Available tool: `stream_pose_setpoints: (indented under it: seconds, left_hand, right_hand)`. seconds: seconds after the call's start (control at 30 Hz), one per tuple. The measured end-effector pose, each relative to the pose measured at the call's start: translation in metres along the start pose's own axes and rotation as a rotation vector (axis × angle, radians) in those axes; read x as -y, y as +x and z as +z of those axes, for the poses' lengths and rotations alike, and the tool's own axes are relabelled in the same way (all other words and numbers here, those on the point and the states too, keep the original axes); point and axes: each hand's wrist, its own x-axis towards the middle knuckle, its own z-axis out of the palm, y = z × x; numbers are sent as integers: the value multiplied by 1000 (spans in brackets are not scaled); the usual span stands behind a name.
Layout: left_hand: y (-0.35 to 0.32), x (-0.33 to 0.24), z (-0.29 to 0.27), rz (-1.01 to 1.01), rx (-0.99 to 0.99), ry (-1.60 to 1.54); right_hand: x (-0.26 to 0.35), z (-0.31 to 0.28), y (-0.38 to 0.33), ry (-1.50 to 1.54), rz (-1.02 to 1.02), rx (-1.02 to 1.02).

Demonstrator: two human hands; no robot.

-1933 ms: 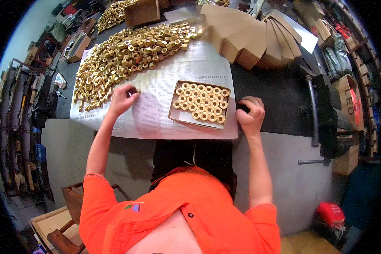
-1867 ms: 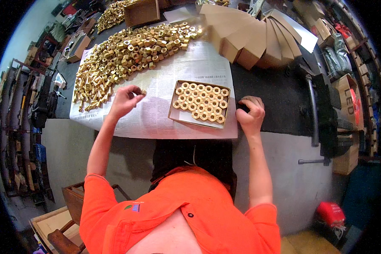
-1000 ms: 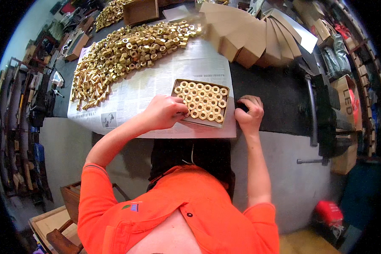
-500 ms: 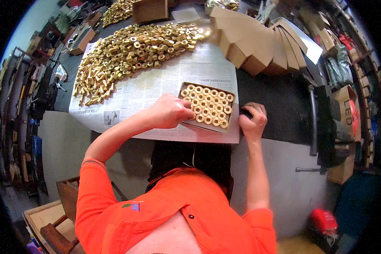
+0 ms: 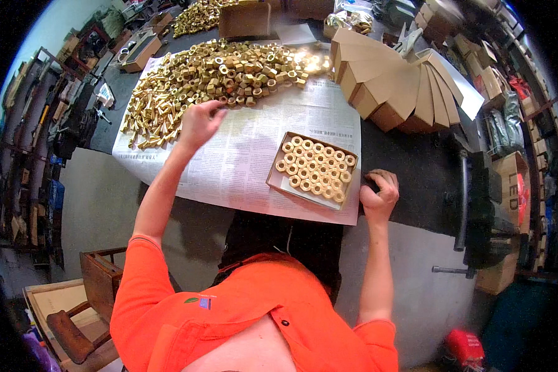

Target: The person picks small brass-colored metal parts from a large pile on a table and places them one by one into a small cardboard box. The person continues filling the box until it is full, then closes the box and sets it aside.

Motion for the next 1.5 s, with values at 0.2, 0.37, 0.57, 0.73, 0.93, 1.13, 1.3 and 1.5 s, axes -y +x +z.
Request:
stream_pose_setpoints:
  seconds: [0.2, 0.37, 0.57, 0.73, 0.93, 1.13, 1.3, 1.5]
  left_hand:
    - [0, 69, 34, -193, -46, 350]
    - [4, 73, 31, -209, -13, 172]
    - [-9, 65, 4, -400, 385, -667]
    - [-12, 55, 19, -106, 117, 7]
    - [-27, 36, 21, -39, 87, 150]
    - [-25, 42, 22, -58, 97, 60]
    - [-36, -19, 2, -9, 346, -467]
    - [-60, -97, -3, 519, 413, -306]
  right_hand:
    - [2, -1, 2, 11, -20, -1]
    - [1, -1, 1, -5, -25, 3]
    - [1, -1, 1, 21, -5, 7]
    - [2, -2, 0, 9, -17, -3]
    - [5, -1, 2, 1, -10, -5]
    - [-1, 1, 0, 3, -11, -18]
    - [1, -1, 1, 11, -13, -20]
    - [-1, -1, -1, -5, -24, -28]
